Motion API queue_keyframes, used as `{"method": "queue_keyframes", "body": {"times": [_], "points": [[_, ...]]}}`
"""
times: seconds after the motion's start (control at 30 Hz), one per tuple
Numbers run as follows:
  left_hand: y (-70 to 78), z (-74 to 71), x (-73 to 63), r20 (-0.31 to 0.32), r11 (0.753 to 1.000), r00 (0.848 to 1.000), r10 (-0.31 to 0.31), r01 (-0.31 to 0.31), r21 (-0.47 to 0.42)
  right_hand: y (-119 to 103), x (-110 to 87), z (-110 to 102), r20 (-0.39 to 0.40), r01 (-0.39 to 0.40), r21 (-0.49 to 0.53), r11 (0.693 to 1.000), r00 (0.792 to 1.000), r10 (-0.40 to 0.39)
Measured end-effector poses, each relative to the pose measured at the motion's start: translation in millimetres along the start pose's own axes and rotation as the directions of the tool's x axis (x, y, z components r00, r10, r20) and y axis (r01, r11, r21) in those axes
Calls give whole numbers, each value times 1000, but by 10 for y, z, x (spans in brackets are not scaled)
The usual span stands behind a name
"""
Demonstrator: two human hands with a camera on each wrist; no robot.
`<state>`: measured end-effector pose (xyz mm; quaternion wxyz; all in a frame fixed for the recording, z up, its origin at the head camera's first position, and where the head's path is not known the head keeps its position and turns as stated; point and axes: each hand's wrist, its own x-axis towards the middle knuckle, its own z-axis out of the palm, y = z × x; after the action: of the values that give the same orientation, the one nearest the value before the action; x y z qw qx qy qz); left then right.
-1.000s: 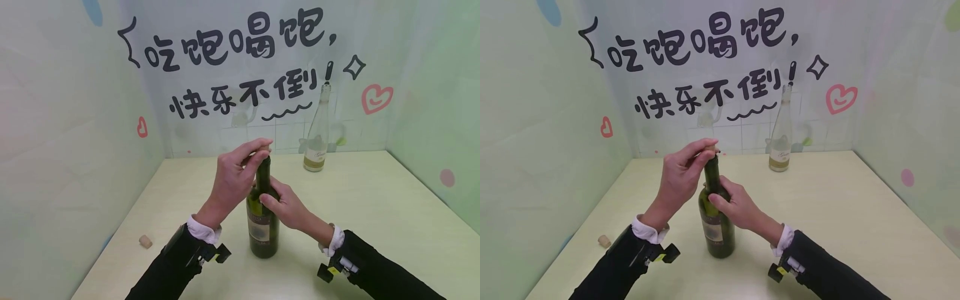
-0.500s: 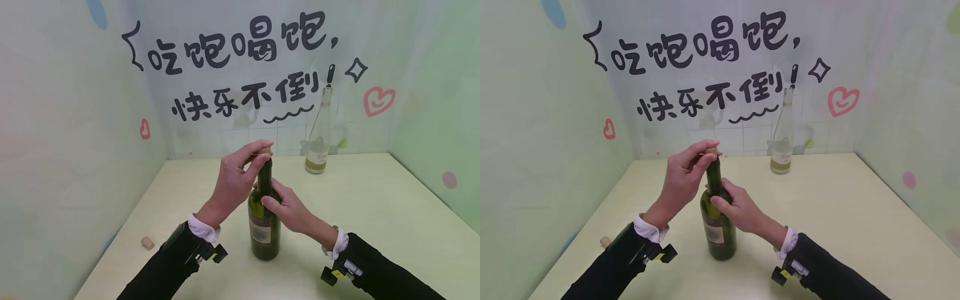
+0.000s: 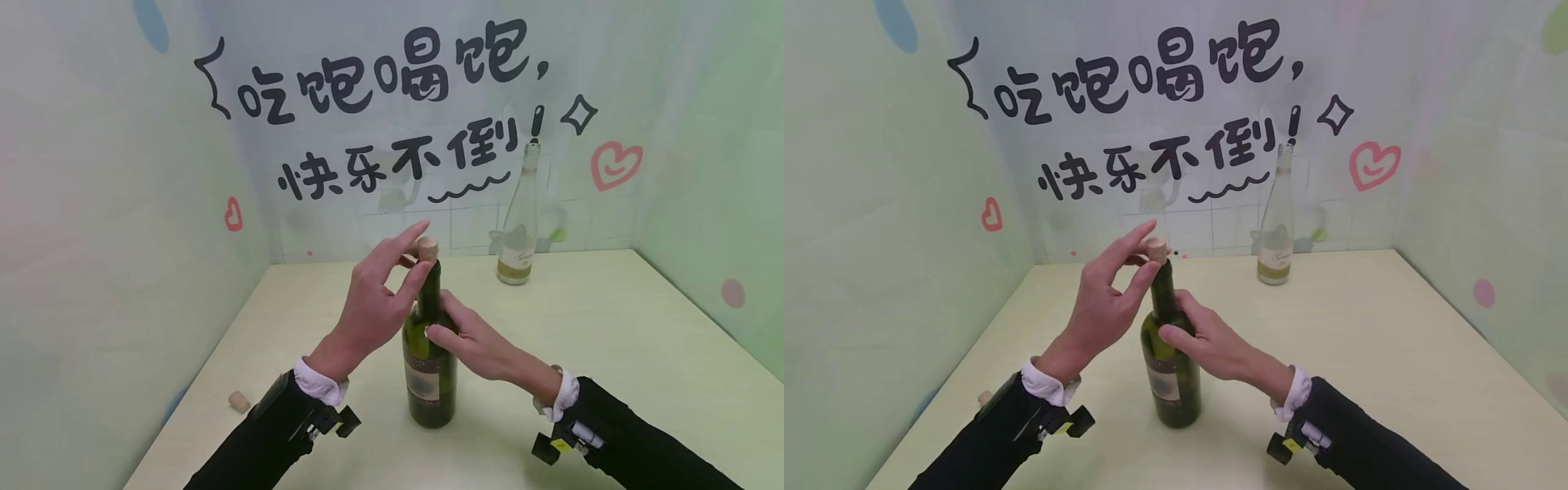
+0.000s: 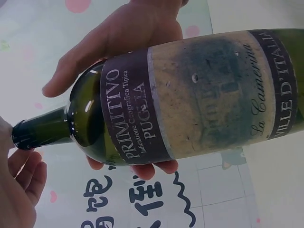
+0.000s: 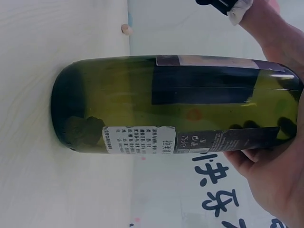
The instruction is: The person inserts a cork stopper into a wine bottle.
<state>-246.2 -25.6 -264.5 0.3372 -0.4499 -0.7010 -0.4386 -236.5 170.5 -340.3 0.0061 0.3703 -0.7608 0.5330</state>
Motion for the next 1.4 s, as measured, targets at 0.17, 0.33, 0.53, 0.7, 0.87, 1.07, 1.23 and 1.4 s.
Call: {"method": "queue_keyframes", "body": {"times": [0.17, 0.33, 0.53, 0.7, 0.87, 1.07, 1.23, 1.4], "points": [[6, -32, -128, 37, 993, 993, -113, 113, -19, 10, -30, -41, 28, 32, 45, 998, 999, -33], [-17, -38, -283, 89, 976, 972, -219, 219, 6, 50, -66, -87, 34, 50, 42, 998, 998, -51], [-62, -31, -471, 208, 949, 926, -315, 311, 53, 175, -150, -186, 12, 31, -71, 997, 999, -30], [-83, -25, -595, 320, 932, 877, -360, 356, 72, 287, -262, -302, 5, 11, -203, 979, 1000, -10], [-88, -14, -692, 409, 915, 823, -395, 391, 97, 353, -404, -429, -9, -109, -341, 934, 994, 112], [-70, 19, -772, 467, 874, 753, -463, 476, 98, 507, -603, -584, -21, -176, -508, 843, 981, 192], [-61, 18, -773, 481, 858, 734, -478, 509, 76, 604, -783, -743, -54, -203, -592, 780, 976, 213], [-72, -8, -741, 485, 849, 727, -487, 524, 68, 624, -951, -900, -106, -245, -611, 753, 968, 229]]}}
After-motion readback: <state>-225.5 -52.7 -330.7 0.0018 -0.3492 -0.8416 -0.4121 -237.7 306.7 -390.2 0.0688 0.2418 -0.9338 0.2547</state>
